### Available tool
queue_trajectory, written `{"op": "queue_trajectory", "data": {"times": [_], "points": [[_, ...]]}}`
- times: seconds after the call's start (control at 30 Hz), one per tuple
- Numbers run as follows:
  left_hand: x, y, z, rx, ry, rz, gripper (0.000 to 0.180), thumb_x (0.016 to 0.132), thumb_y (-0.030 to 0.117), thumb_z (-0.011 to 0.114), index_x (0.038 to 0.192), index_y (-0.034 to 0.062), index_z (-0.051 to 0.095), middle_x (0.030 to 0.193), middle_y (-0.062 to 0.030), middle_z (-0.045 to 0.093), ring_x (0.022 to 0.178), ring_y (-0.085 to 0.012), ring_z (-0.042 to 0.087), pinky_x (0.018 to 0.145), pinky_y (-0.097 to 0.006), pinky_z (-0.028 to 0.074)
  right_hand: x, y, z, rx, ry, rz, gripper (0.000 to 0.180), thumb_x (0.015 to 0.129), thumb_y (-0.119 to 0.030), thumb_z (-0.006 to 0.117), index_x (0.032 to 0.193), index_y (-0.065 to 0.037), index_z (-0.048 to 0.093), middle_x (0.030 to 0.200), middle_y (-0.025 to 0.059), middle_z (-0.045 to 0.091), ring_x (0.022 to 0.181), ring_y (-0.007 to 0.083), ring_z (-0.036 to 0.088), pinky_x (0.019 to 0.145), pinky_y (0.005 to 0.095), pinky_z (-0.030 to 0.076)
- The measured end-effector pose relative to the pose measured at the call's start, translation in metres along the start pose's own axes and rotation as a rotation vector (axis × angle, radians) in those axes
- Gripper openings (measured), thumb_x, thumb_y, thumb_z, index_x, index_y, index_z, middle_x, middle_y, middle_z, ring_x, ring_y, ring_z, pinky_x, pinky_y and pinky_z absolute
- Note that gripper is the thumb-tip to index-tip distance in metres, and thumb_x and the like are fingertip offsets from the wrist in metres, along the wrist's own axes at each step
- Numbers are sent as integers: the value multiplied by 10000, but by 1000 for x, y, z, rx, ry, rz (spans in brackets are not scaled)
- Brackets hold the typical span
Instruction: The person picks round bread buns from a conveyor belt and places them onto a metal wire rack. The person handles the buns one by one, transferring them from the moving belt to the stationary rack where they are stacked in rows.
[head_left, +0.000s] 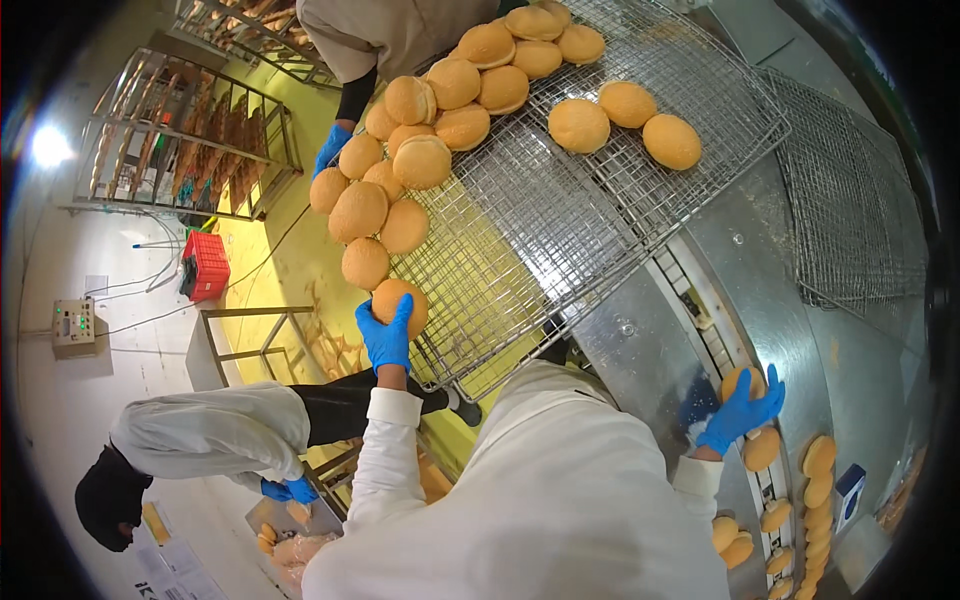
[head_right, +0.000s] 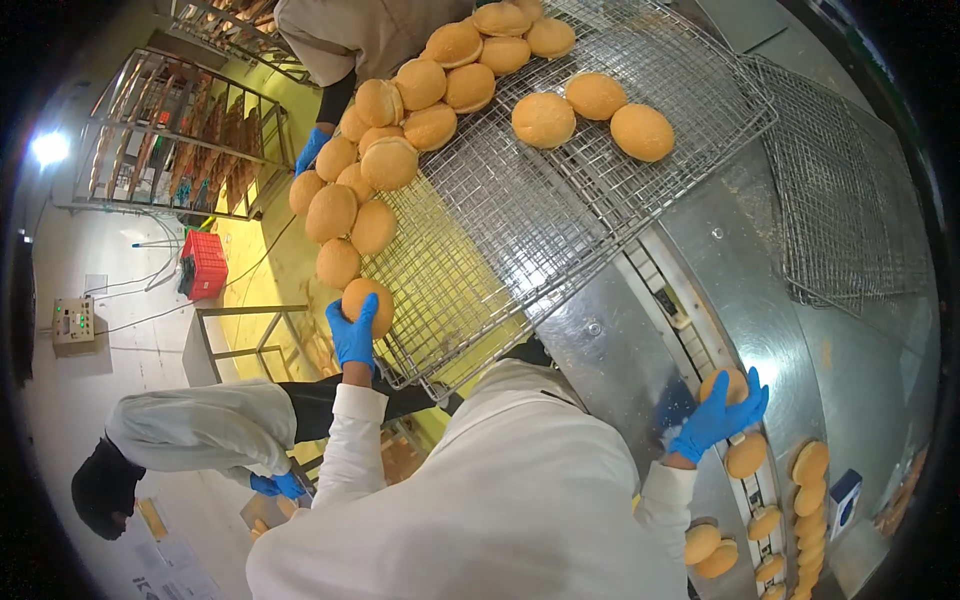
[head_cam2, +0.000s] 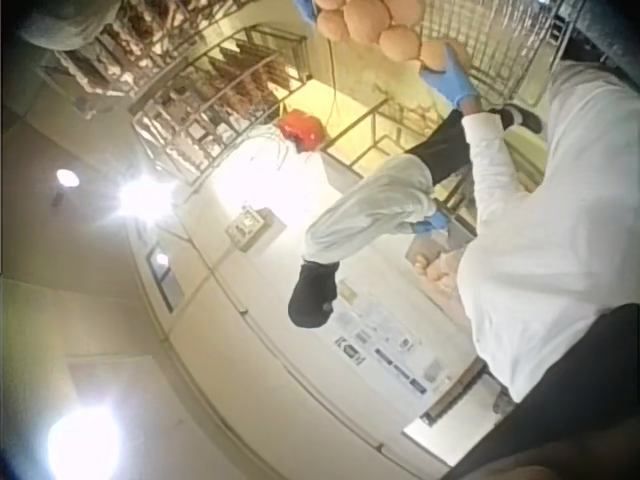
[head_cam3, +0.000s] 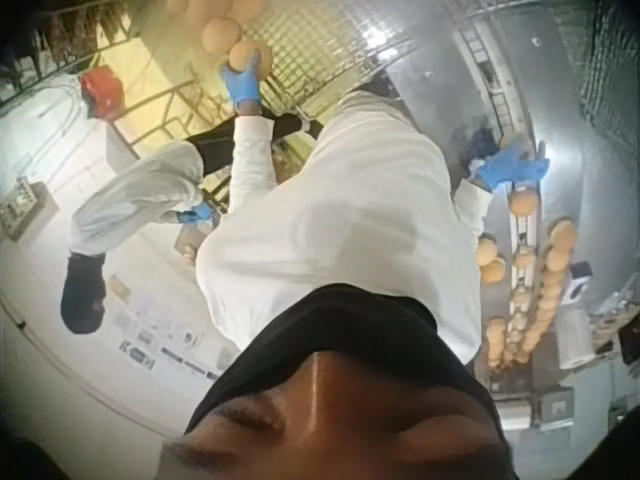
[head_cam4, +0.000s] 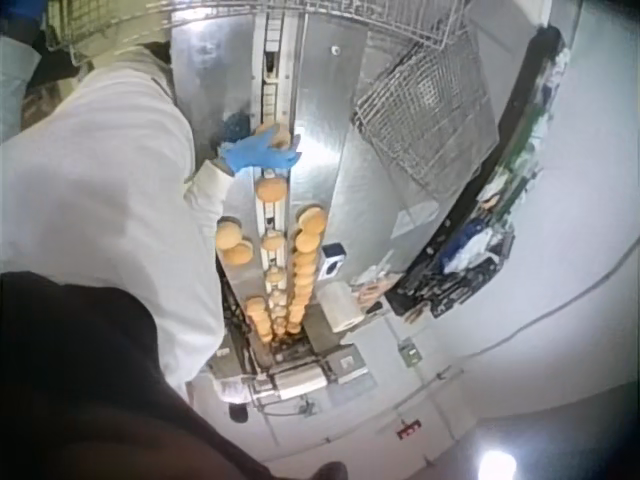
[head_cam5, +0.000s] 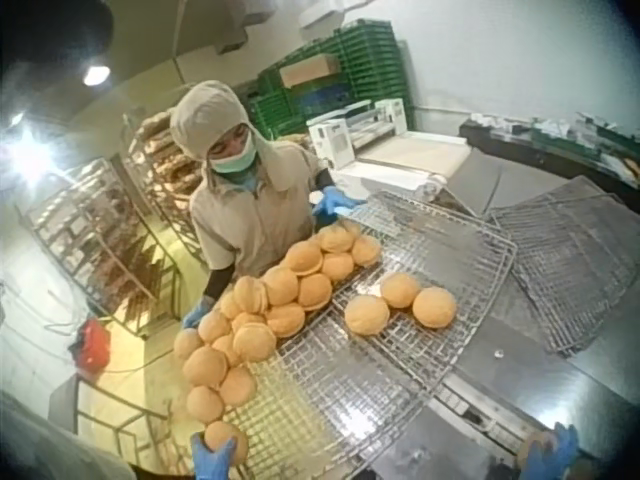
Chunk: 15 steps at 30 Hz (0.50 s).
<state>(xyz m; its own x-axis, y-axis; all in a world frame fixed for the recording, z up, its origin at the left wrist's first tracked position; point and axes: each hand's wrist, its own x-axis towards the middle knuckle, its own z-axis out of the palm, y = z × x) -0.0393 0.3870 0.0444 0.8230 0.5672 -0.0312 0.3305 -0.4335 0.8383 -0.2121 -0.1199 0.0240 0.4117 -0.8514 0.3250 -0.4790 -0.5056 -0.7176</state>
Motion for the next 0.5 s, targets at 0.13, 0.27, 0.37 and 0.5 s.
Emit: {"op": "queue_trajectory", "data": {"times": [0.13, 0.27, 0.37, 0.5], "points": [[-18, 32, 17, 95, 72, 324, 665, 710, 175, 863, 1201, 30, 438, 1115, -86, 503, 1068, -249, 542, 976, -376, 446, -16, -88, 22, 484, -535, 300, 341, 858, -97, 683, 1187, -29, 622, 1111, 84, 618, 1053, 192, 568, 951, 345, 440], [-97, 110, 55, -366, -739, 117, 625, 796, 161, 772, 1306, 11, 441, 1239, -113, 510, 1200, -239, 495, 1053, -373, 390, -51, -145, 46, 956, -1119, 59, 729, 795, -113, 787, 1427, -55, 428, 1318, 115, 510, 1199, 239, 502, 1042, 376, 416], [-87, 78, 68, -314, -890, 460, 469, 960, 141, 553, 1394, 0, 442, 1386, -125, 485, 1298, -253, 449, 1071, -392, 395, -46, -140, 44, 1101, -1332, 289, 608, 836, -179, 757, 1376, -70, 501, 1310, 106, 533, 1201, 217, 522, 1049, 358, 415], [69, 45, 33, 37, 32, 102, 581, 881, 358, 684, 1254, -67, 548, 1185, -179, 607, 1020, -271, 595, 898, -430, 526, -25, -93, 27, 909, -783, 346, 539, 868, -187, 714, 1356, -65, 519, 1307, 103, 544, 1205, 219, 526, 1058, 368, 420]]}}
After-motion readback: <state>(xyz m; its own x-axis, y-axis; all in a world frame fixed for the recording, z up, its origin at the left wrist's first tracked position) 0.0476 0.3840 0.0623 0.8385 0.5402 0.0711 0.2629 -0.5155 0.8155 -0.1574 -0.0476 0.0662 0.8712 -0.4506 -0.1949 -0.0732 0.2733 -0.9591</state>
